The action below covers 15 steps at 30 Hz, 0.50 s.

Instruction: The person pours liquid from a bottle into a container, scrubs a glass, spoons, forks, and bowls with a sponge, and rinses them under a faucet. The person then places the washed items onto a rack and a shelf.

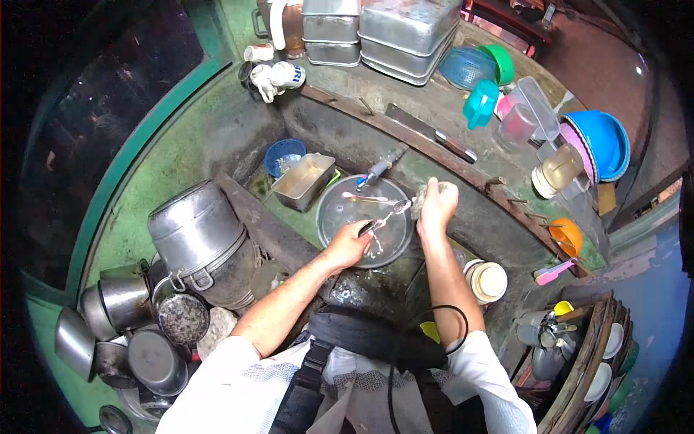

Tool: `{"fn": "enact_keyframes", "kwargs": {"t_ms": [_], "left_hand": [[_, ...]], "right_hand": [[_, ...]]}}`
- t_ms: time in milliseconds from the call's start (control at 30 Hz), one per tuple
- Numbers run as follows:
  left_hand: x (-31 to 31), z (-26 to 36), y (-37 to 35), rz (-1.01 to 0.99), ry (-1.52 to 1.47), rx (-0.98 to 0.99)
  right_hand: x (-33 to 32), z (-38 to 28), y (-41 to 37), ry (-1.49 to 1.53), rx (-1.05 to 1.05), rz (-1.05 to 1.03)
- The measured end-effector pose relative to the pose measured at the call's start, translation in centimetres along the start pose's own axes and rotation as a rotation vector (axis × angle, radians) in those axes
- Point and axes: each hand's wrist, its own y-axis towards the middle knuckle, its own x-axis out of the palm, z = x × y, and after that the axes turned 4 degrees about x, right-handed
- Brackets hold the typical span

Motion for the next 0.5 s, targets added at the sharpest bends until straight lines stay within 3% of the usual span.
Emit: {"fn": "enact_keyframes", "kwargs": {"t_ms": [67, 100, 133, 200, 333, 400, 433, 500], "left_hand": [[0.4, 0.0, 0.2, 0.042, 0.012, 0.034], [1.2, -0.8, 0.6, 0.061, 0.037, 0.091], [1.7, -0.4, 0.4, 0.049, 0.07, 0.072], [1.4, -0.5, 0.4, -0.004, 0.076, 0.072], [1.1, 0.5, 0.7, 0.015, 0.16, 0.107], [1.0, 0.4, 0.4, 0.019, -0.005, 0.023], [0.6, 0.4, 0.1, 0.035, -0.043, -0.009], [0.7, 0.3, 0.3, 0.052, -0.079, -0.035]], "right_hand": [[0.1, 2.9, -1.2, -0.188, -0.384, -0.166], [-0.1, 3.4, -1.6, -0.6, -0.785, -0.148], [0.5, 3.3, -2.4, -0.572, -0.621, -0.156], [0.7, 2.5, -1.1, -0.643, -0.542, -0.109], [-0.4, 3.5, 1.1, -0.616, -0.733, 0.096], [-1.2, 3.1, 1.6, -0.207, -0.264, 0.184], [-2.7, 3.3, 2.1, 0.17, 0.029, -0.004], [-2.5, 3.2, -0.9, 0.217, 0.087, -0.211]]}}
